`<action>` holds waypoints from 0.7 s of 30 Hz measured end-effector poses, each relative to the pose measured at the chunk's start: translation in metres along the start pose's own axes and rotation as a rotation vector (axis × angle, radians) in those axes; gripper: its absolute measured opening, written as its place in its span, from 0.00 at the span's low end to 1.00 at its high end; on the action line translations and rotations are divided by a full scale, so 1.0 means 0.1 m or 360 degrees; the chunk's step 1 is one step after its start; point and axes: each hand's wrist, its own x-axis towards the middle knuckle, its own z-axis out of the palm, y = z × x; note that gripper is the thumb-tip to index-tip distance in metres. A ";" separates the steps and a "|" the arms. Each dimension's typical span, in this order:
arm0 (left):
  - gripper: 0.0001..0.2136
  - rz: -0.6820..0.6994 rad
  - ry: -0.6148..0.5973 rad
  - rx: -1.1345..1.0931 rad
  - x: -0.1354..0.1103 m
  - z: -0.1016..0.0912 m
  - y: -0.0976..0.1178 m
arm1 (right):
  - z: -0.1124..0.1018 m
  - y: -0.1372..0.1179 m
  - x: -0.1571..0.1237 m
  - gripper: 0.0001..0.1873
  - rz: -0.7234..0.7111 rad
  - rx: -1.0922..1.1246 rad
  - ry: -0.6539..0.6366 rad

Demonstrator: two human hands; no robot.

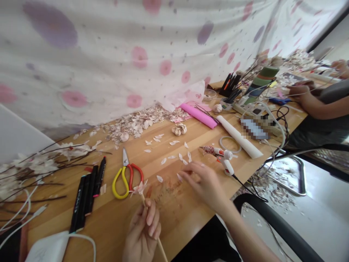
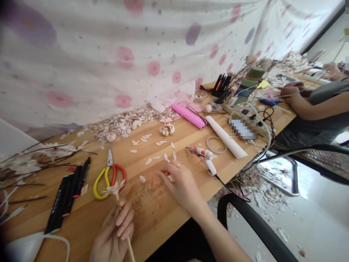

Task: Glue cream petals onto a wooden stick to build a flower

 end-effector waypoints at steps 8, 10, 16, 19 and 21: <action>0.06 0.0032 0.0014 0.0001 -0.04 -0.05 -0.02 | 0.72 -0.02 0.31 0.09 0.0013 -0.0051 -0.0458; 0.06 0.0030 0.0015 -0.0001 -0.03 -0.05 -0.02 | 0.72 0.00 0.29 0.09 0.0015 -0.0046 -0.0501; 0.07 0.0005 0.0039 -0.0018 -0.01 -0.02 -0.03 | 0.65 0.02 0.27 0.05 0.0152 0.0054 -0.0479; 0.07 -0.0002 0.0066 -0.0020 -0.01 0.00 -0.02 | 0.57 0.05 0.25 0.03 0.0257 0.0117 -0.0427; 0.07 -0.0007 0.0080 -0.0027 -0.01 0.02 -0.02 | 0.49 0.07 0.23 0.04 0.0286 0.0133 -0.0400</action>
